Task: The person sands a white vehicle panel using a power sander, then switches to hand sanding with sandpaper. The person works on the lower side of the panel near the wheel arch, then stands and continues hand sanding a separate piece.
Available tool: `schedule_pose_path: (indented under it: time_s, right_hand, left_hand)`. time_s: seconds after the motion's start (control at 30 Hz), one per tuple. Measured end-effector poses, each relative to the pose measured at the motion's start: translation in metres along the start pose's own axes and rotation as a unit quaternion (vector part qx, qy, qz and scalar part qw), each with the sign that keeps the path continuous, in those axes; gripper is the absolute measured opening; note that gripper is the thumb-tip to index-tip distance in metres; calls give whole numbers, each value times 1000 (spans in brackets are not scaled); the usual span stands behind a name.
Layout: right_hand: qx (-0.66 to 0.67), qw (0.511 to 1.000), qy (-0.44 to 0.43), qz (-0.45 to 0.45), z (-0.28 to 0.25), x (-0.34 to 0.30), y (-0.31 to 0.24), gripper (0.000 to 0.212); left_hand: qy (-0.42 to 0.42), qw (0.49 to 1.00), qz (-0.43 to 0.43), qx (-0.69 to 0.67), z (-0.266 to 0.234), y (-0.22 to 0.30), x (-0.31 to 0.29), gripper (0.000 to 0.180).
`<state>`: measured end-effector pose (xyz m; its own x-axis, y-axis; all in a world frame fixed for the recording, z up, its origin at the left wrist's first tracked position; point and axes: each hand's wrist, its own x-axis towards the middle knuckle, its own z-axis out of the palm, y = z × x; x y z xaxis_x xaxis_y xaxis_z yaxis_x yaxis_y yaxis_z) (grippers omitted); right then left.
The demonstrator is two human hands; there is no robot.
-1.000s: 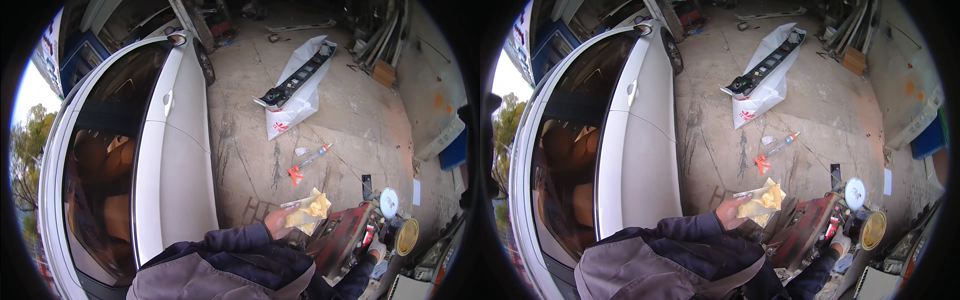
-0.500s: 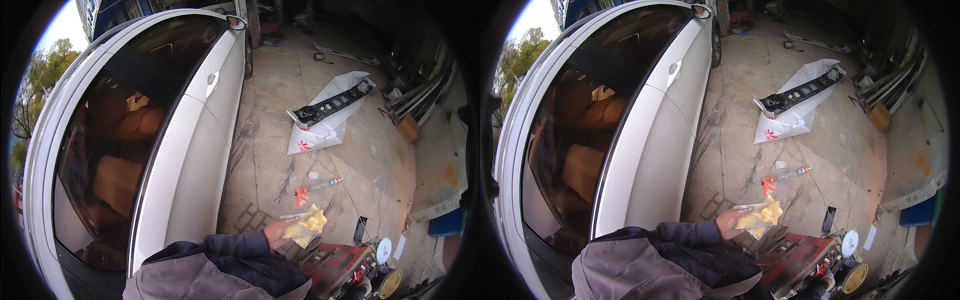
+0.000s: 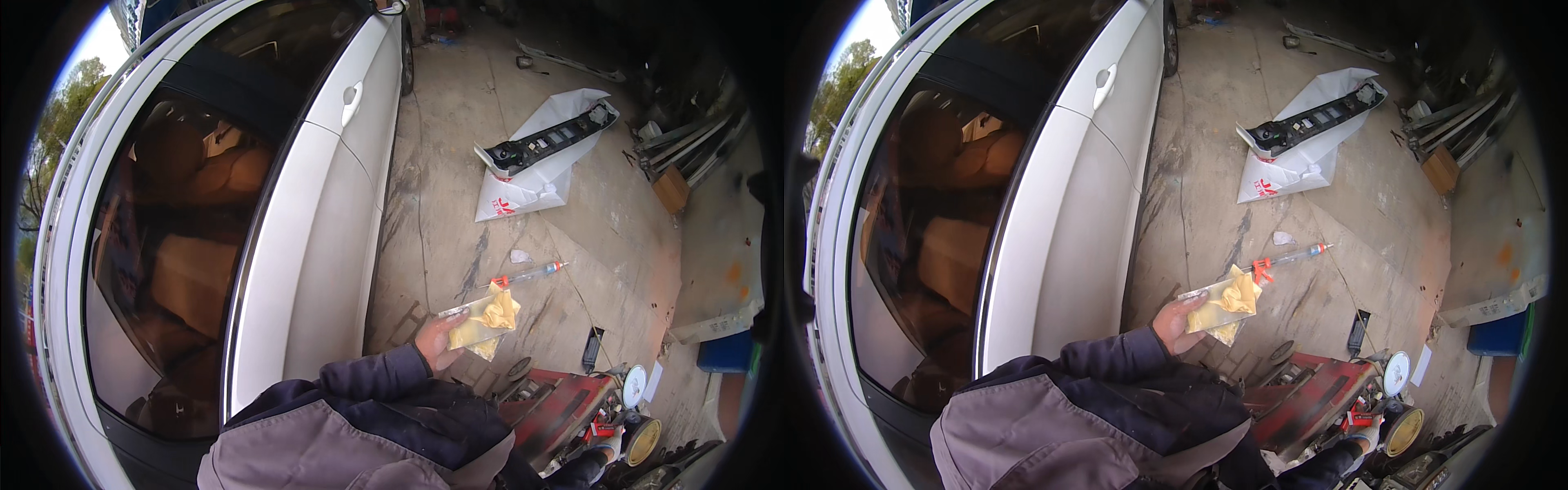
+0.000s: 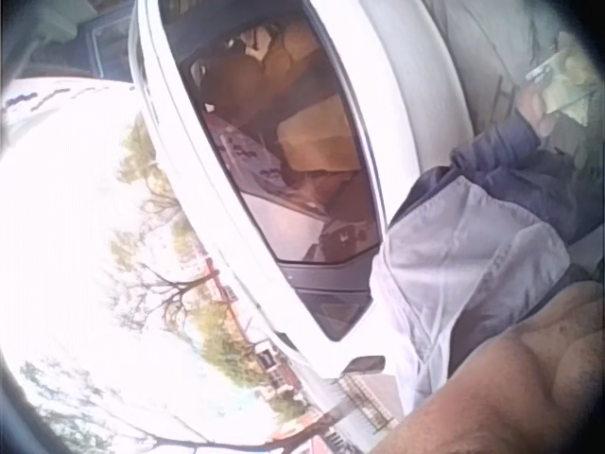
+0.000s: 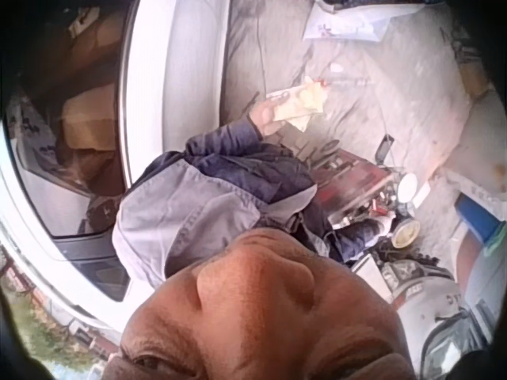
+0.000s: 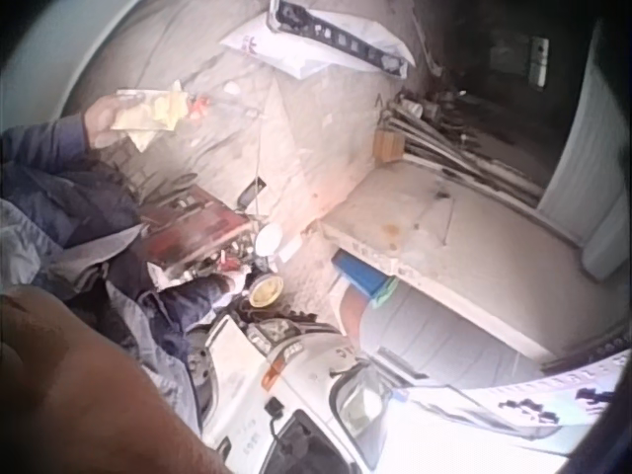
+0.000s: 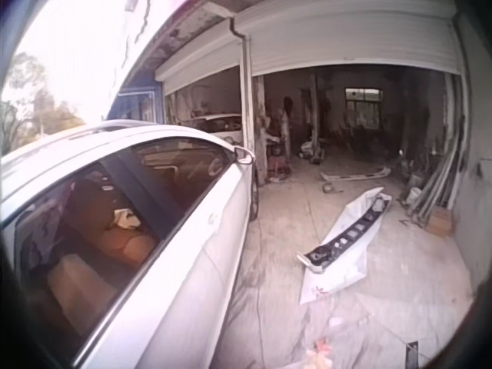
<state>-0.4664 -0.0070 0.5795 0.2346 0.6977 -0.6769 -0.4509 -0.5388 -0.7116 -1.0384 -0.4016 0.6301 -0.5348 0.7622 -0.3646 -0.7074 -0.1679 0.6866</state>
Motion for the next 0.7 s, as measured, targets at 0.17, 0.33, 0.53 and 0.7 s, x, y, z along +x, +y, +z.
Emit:
schedule_pose_path:
  time_s: [0.17, 0.33, 0.53, 0.7]
  right_hand:
    - [85, 979, -133, -126, 16, -95, 6, 45]
    - [231, 920, -309, -67, 60, -173, 59, 37]
    - [158, 872, -455, 83, 139, -264, 140, 55]
    - [-150, 918, -368, -2, 174, -309, 167, 60]
  left_hand:
    - [7, 999, 21, 49, 13, 30, -15, 35]
    - [11, 1000, -9, 2, 38, 55, -32, 32]
    - [28, 996, -83, -29, 49, 61, -29, 34]
    - [31, 993, -80, -77, 55, 50, -25, 36]
